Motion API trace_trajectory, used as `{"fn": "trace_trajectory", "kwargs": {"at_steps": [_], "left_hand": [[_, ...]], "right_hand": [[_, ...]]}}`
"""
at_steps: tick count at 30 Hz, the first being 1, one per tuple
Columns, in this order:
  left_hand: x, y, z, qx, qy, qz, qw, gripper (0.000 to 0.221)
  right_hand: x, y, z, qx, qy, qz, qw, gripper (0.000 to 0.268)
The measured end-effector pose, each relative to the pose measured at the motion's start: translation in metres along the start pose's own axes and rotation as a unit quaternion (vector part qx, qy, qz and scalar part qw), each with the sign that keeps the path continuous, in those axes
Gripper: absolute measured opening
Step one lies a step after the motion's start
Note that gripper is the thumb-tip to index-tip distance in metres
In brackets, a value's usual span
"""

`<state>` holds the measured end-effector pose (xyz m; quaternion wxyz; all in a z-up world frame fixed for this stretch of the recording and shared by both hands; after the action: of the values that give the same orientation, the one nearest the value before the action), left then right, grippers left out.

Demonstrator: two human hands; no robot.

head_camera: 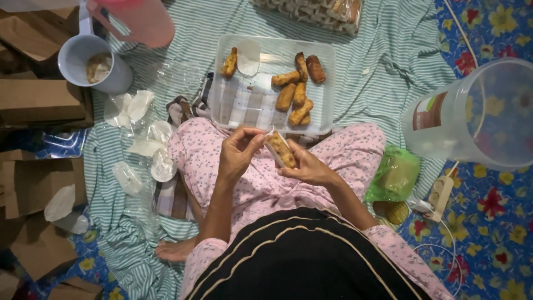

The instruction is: A person manually packages individual snacks into plastic sleeves and arranges them in a tray while sitting on the floor.

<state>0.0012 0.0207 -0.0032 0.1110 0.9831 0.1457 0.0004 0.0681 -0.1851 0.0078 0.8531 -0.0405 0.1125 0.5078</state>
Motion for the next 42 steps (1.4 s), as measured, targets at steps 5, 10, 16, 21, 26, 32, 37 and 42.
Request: {"fn": "trace_trajectory", "kwargs": {"at_steps": [5,10,16,21,26,32,37,42], "left_hand": [[0.004,-0.001,0.001,0.056,0.034,0.006,0.998,0.015],[0.005,-0.001,0.009,0.079,0.039,0.006,0.996,0.012],[0.007,-0.002,0.004,0.095,0.033,-0.047,0.994,0.007],[0.011,0.004,0.005,0.100,0.031,-0.026,0.994,0.019],[0.012,0.009,0.008,0.139,0.051,-0.003,0.989,0.018],[0.012,0.011,0.008,0.102,-0.003,-0.020,0.995,0.012],[0.016,0.013,0.018,0.101,-0.008,-0.040,0.994,0.009],[0.020,0.016,0.031,0.221,0.078,-0.071,0.970,0.024]], "right_hand": [[0.003,-0.004,0.003,-0.057,0.003,-0.004,0.998,0.049],[0.004,-0.003,0.002,-0.078,0.009,-0.014,0.997,0.050],[0.003,-0.003,-0.001,-0.101,0.018,-0.021,0.994,0.052],[0.004,-0.006,-0.007,-0.129,0.015,-0.024,0.991,0.053],[0.003,-0.004,-0.008,-0.154,0.069,-0.017,0.986,0.055],[0.000,-0.007,-0.007,-0.169,0.089,-0.011,0.982,0.055],[0.003,-0.006,0.002,-0.191,0.086,-0.006,0.978,0.054],[0.001,-0.010,0.013,-0.215,0.077,-0.018,0.973,0.050]]}}
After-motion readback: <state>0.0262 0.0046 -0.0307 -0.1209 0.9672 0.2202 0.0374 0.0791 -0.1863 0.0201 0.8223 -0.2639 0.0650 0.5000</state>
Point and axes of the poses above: each hand's wrist, its own x-axis towards the middle knuckle, its own y-axis out of the palm, z = x × y, the point moved 1 cm from there along x, towards the middle knuckle, and after that the axes turned 4 degrees about z, right-handed, at the moved point
